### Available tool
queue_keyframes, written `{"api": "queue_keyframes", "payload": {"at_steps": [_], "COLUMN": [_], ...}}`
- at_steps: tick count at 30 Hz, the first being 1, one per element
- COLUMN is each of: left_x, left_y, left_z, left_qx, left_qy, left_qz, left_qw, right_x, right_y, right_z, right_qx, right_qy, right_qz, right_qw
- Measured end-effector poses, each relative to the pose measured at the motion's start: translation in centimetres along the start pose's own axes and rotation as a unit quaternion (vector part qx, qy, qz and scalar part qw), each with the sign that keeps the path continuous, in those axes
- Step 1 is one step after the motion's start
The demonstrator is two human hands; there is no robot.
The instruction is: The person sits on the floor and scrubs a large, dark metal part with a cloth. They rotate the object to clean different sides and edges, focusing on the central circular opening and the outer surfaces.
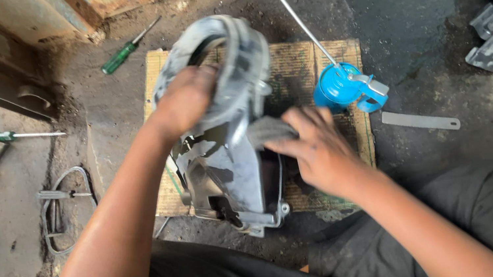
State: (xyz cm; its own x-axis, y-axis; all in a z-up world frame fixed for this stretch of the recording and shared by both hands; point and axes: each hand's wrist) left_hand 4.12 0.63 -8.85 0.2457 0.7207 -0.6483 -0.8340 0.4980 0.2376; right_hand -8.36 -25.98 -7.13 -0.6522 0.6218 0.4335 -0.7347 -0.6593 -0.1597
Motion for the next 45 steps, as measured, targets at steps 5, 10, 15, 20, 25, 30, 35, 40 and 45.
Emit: {"api": "queue_keyframes", "payload": {"at_steps": [5,10,15,20,25,30,35,40,45], "left_x": [-5.8,-6.5,-4.5,-3.0,-3.2,-2.8,-2.8,-2.3,-2.7], "left_y": [0.1,-1.6,-3.6,-2.6,-2.3,-2.1,-2.2,-2.1,-1.8], "left_z": [-1.3,-2.2,-2.4,-2.2,-1.9,-2.6,-2.4,-2.3,-1.9], "left_qx": [0.039,0.029,0.018,0.089,0.085,0.07,0.076,0.078,0.088], "left_qy": [-0.102,-0.056,-0.06,-0.129,-0.147,-0.148,-0.154,-0.13,-0.126], "left_qz": [0.039,0.117,0.077,0.069,0.075,0.08,0.072,0.065,0.075], "left_qw": [0.993,0.991,0.995,0.985,0.983,0.983,0.982,0.986,0.985], "right_x": [0.7,1.9,-1.1,-3.4,-2.7,-3.1,-0.1,0.2,0.5], "right_y": [0.5,3.9,1.8,0.3,0.8,-0.1,2.7,-0.1,-4.5], "right_z": [-0.6,-2.6,-3.4,-5.3,-6.6,-7.0,-6.3,-5.6,-5.8], "right_qx": [0.07,0.146,0.094,0.075,0.116,0.106,0.126,0.1,0.065], "right_qy": [0.052,0.053,0.059,0.06,0.044,0.055,0.084,0.128,0.099], "right_qz": [0.035,0.026,-0.001,-0.082,-0.048,-0.049,0.035,0.027,-0.067], "right_qw": [0.996,0.987,0.994,0.992,0.991,0.992,0.988,0.986,0.991]}}
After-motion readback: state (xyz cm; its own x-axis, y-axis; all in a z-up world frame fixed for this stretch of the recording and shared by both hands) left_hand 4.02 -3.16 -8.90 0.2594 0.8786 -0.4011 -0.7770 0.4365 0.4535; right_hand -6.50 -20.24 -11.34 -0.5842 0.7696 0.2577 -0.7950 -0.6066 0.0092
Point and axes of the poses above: each hand's wrist, its own y-axis away from the middle knuckle, its own z-axis out of the back of the hand, x = y × z, and after that the axes turned 13 degrees about x, right-handed
